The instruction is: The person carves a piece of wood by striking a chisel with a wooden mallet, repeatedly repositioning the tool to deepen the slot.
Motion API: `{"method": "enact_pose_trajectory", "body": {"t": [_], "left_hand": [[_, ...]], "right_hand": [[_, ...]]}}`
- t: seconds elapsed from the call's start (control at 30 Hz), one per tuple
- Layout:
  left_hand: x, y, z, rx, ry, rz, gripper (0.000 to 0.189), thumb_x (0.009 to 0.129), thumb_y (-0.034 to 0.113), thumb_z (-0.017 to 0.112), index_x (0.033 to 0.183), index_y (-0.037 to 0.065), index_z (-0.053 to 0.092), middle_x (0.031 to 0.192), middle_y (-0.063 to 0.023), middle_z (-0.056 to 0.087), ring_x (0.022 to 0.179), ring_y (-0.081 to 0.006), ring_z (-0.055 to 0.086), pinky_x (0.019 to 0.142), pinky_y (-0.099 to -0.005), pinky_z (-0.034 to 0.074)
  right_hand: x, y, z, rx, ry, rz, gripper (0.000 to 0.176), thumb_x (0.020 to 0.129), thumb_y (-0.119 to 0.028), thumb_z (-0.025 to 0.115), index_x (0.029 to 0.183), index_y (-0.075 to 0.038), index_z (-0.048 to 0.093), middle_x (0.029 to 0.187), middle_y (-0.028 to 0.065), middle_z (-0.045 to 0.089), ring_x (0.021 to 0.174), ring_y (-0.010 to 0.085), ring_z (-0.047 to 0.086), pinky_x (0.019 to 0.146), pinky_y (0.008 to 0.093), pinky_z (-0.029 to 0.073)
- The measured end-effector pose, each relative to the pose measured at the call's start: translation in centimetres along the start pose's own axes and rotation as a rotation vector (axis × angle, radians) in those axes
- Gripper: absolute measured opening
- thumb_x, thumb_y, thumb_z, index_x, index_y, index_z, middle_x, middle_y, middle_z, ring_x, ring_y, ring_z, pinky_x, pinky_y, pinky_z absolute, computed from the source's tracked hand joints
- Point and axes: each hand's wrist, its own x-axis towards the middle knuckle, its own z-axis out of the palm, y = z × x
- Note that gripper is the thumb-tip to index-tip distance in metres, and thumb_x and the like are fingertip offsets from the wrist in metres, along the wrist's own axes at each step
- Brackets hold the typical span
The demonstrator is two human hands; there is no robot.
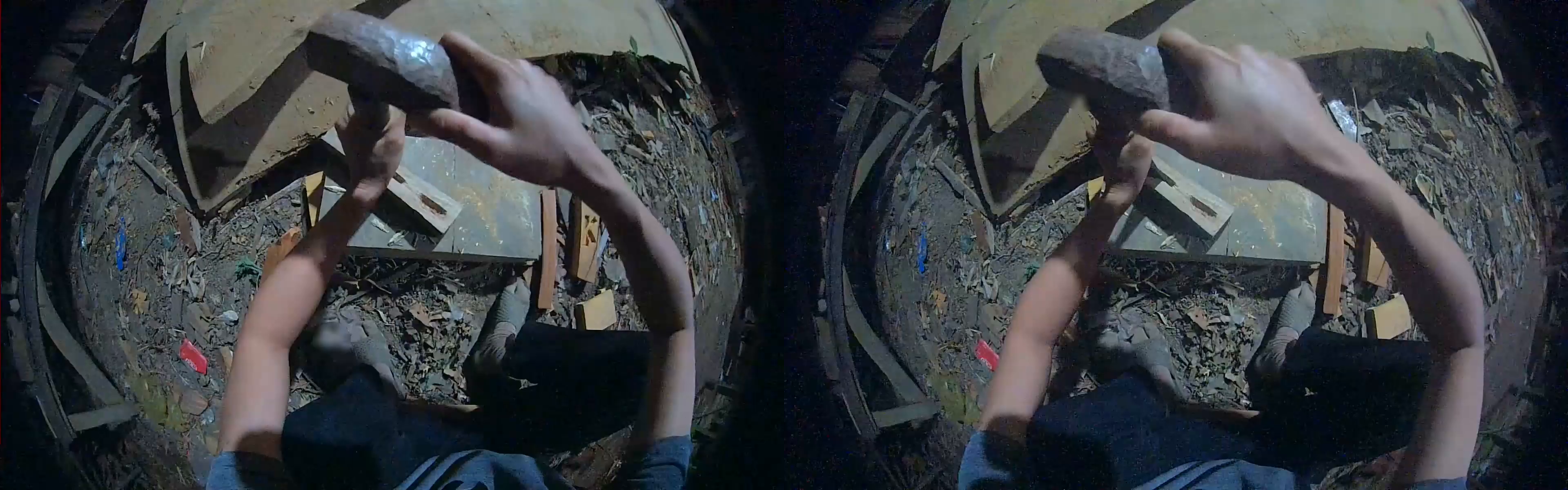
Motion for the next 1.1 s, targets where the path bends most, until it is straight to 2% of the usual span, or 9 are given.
{"method": "enact_pose_trajectory", "body": {"t": [0.23, 0.3, 0.37, 0.43, 0.57, 0.67, 0.8, 0.87, 1.1], "left_hand": [[-1.6, -0.9, 1.1, -0.258, -0.049, -0.225, 0.012, 0.077, 0.01, 0.07, 0.075, 0.006, 0.058, 0.065, -0.0088, 0.059, 0.063, -0.0283, 0.062, 0.059, -0.0385, 0.045], [-2.2, -1.5, 1.9, -0.07, -0.079, -0.147, 0.013, 0.077, 0.013, 0.07, 0.077, 0.006, 0.058, 0.07, -0.0104, 0.061, 0.065, -0.0304, 0.062, 0.059, -0.0417, 0.045], [-2.4, -1.2, 1.1, -0.087, -0.007, -0.116, 0.012, 0.078, 0.014, 0.068, 0.079, 0.007, 0.058, 0.072, -0.0116, 0.061, 0.067, -0.0318, 0.061, 0.06, -0.0434, 0.044], [-2.2, -1.5, 0.6, 0.05, 0.06, -0.02, 0.015, 0.081, 0.018, 0.069, 0.079, 0.007, 0.059, 0.072, -0.0132, 0.061, 0.066, -0.0332, 0.061, 0.061, -0.0444, 0.044], [0.1, -0.6, -1.9, -0.878, 0.099, -1.012, 0.019, 0.091, 0.017, 0.066, 0.079, 0.01, 0.053, 0.056, 0.0025, 0.047, 0.047, -0.0094, 0.046, 0.048, -0.0275, 0.042], [-0.6, -1.4, -3.1, -0.915, 0.149, -0.885, 0.023, 0.093, 0.024, 0.062, 0.088, 0.014, 0.042, 0.058, 0.0021, 0.04, 0.048, -0.0082, 0.038, 0.046, -0.0275, 0.035], [-0.1, -3.1, -3.7, -1.01, 0.346, -1.052, 0.03, 0.092, 0.026, 0.065, 0.084, 0.013, 0.039, 0.056, 0.0013, 0.04, 0.046, -0.0102, 0.04, 0.046, -0.0282, 0.036], [1.0, -4.4, -3.9, -1.021, 0.463, -1.113, 0.034, 0.092, 0.029, 0.065, 0.078, 0.012, 0.038, 0.055, 0.0008, 0.038, 0.047, -0.0107, 0.039, 0.047, -0.0284, 0.036], [3.1, -2.8, -4.5, -1.059, 0.149, -0.995, 0.034, 0.093, 0.031, 0.062, 0.076, 0.011, 0.04, 0.058, 0.0002, 0.038, 0.049, -0.0104, 0.037, 0.049, -0.0293, 0.036]], "right_hand": [[-0.5, 0.6, 2.9, -0.03, 0.176, -0.103, 0.061, 0.078, -0.047, 0.065, 0.121, -0.008, 0.047, 0.072, 0.0176, 0.064, 0.066, 0.0413, 0.064, 0.063, 0.0509, 0.049], [-0.5, 0.6, 2.9, 0.082, 0.218, -0.104, 0.06, 0.079, -0.047, 0.064, 0.12, -0.008, 0.047, 0.073, 0.0184, 0.065, 0.07, 0.0417, 0.065, 0.065, 0.0509, 0.049], [-1.2, 0.1, 2.9, 0.562, 0.304, -0.085, 0.07, 0.083, -0.027, 0.066, 0.138, 0.004, 0.036, 0.118, 0.0237, 0.06, 0.112, 0.0291, 0.059, 0.098, 0.0377, 0.045], [-1.2, 1.1, 4.3, 0.513, 0.095, 0.076, 0.064, 0.084, -0.035, 0.066, 0.129, 0.003, 0.041, 0.103, 0.0189, 0.061, 0.097, 0.0252, 0.06, 0.084, 0.0357, 0.046], [-2.3, 3.6, 9.8, 0.804, 0.049, 0.268, 0.059, 0.083, -0.049, 0.065, 0.112, 0.0, 0.05, 0.078, 0.0131, 0.064, 0.066, 0.0212, 0.064, 0.058, 0.0347, 0.049], [-5.0, 4.9, 12.5, 0.995, -0.284, 0.593, 0.067, 0.084, -0.052, 0.063, 0.121, 0.003, 0.051, 0.093, 0.0126, 0.063, 0.068, 0.0156, 0.061, 0.055, 0.0297, 0.048], [-8.5, 6.0, 19.3, 0.971, -0.284, 0.658, 0.052, 0.089, -0.039, 0.065, 0.12, 0.001, 0.051, 0.096, 0.0079, 0.061, 0.085, 0.0143, 0.058, 0.073, 0.028, 0.047], [-9.5, 5.9, 20.7, 0.936, -0.181, 0.664, 0.079, 0.083, -0.056, 0.062, 0.13, 0.005, 0.043, 0.121, 0.0271, 0.056, 0.113, 0.0323, 0.056, 0.097, 0.0398, 0.042], [-9.2, 6.3, 19.8, 0.993, -0.316, 0.665, 0.083, 0.084, -0.058, 0.06, 0.133, 0.005, 0.038, 0.123, 0.0284, 0.054, 0.117, 0.0356, 0.053, 0.1, 0.0405, 0.039]]}}
